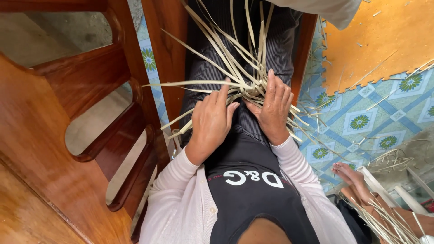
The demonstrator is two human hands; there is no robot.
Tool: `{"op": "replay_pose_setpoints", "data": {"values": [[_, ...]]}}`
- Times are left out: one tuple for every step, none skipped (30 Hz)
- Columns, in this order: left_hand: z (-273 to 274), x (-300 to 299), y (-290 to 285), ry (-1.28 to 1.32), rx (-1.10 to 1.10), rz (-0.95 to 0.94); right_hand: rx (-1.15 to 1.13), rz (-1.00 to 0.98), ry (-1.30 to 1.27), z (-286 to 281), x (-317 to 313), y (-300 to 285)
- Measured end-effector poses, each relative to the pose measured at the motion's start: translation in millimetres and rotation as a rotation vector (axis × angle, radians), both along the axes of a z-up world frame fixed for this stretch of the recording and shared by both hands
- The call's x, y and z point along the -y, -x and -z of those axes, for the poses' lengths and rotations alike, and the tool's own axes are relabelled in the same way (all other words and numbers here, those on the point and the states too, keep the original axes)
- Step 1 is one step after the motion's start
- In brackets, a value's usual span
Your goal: A person is weaving thin fiber strips together to create a handcrafted object, likely a basket or decorative item, by interlacing the strips around a central hub.
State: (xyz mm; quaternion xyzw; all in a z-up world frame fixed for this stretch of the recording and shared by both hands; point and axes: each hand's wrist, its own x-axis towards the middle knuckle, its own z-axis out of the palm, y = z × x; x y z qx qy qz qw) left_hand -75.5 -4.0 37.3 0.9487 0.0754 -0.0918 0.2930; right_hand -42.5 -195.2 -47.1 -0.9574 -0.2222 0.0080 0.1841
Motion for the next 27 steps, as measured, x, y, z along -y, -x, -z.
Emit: {"op": "replay_pose_setpoints", "data": {"values": [[-2.4,-0.6,-1.6,-0.002,0.001,0.000,0.001,0.000,-0.002,-0.8,-1.2,-0.7],[-4.7,-0.6,-3.1,0.058,0.032,-0.027,-0.005,0.001,-0.004,-2.1,-1.3,-0.8],[-7.0,-0.7,-4.4,0.118,0.063,-0.055,-0.010,0.002,-0.006,-3.5,-1.5,-0.7],[8.8,1.7,-2.9,0.117,0.063,-0.056,-0.010,0.001,-0.006,-3.0,-0.9,-0.6],[24.3,3.9,-1.2,0.073,0.155,-0.057,-0.005,-0.001,0.004,-2.7,-0.6,-0.4],[40.1,5.8,-0.2,0.028,0.249,-0.059,0.002,-0.004,0.014,-2.2,-0.5,-1.1],[44.9,3.9,-3.5,0.027,0.251,-0.061,0.004,-0.005,0.013,-2.4,-1.4,-0.9],[50.1,2.4,-6.8,-0.032,0.283,-0.051,0.008,0.000,0.008,-2.8,-1.7,-0.1],[55.6,1.0,-10.4,-0.091,0.314,-0.042,0.011,0.006,0.003,-2.9,-1.8,0.3],[54.2,-1.5,-14.2,-0.088,0.313,-0.041,0.011,0.007,0.005,-2.2,-1.5,0.1],[53.1,-4.1,-18.0,-0.156,0.297,-0.037,0.016,0.006,-0.009,-1.4,-1.3,-0.2],[51.7,-7.4,-21.0,-0.226,0.280,-0.035,0.021,0.002,-0.026,-0.3,-1.8,-0.2],[50.6,-9.4,-21.6,-0.226,0.278,-0.036,0.020,0.001,-0.025,-1.7,-1.3,-0.9],[49.1,-12.2,-22.6,-0.224,0.244,-0.012,0.016,-0.007,-0.027,-3.0,-1.6,-1.9],[47.5,-15.0,-23.7,-0.222,0.209,0.011,0.013,-0.014,-0.029,-4.3,-2.0,-3.0],[44.0,-16.0,-25.1,-0.222,0.209,0.011,0.012,-0.015,-0.029,-5.0,-2.3,-3.1],[40.7,-17.0,-26.5,-0.225,0.234,0.043,0.009,-0.018,-0.022,-5.5,-2.6,-3.3],[37.6,-17.3,-28.4,-0.223,0.261,0.077,0.006,-0.019,-0.012,-6.4,-2.0,-3.4],[31.0,-15.1,-27.3,-0.221,0.262,0.078,0.007,-0.018,-0.010,-6.1,-2.3,-3.2],[24.2,-12.9,-26.0,-0.203,0.301,0.107,0.007,-0.010,-0.003,-6.0,-2.5,-2.7],[17.2,-10.8,-24.7,-0.185,0.340,0.136,0.007,-0.003,0.005,-6.0,-2.8,-2.1],[7.9,-2.9,-21.4,-0.186,0.339,0.136,0.007,-0.004,0.004,-6.9,-3.9,-2.3],[-1.5,4.9,-18.1,-0.144,0.334,0.158,0.019,-0.003,0.035,-7.9,-4.9,-2.4],[-10.9,12.8,-14.9,-0.102,0.329,0.180,0.031,-0.001,0.066,-8.8,-6.1,-2.6],[-7.1,22.6,-9.4,-0.104,0.328,0.181,0.031,-0.001,0.064,-0.8,-3.0,-2.2],[-3.2,32.6,-3.6,-0.075,0.336,0.203,0.057,-0.011,0.074,7.0,0.5,-1.2],[0.6,42.8,2.2,-0.046,0.343,0.225,0.084,-0.020,0.083,14.8,4.1,-0.2]]}}
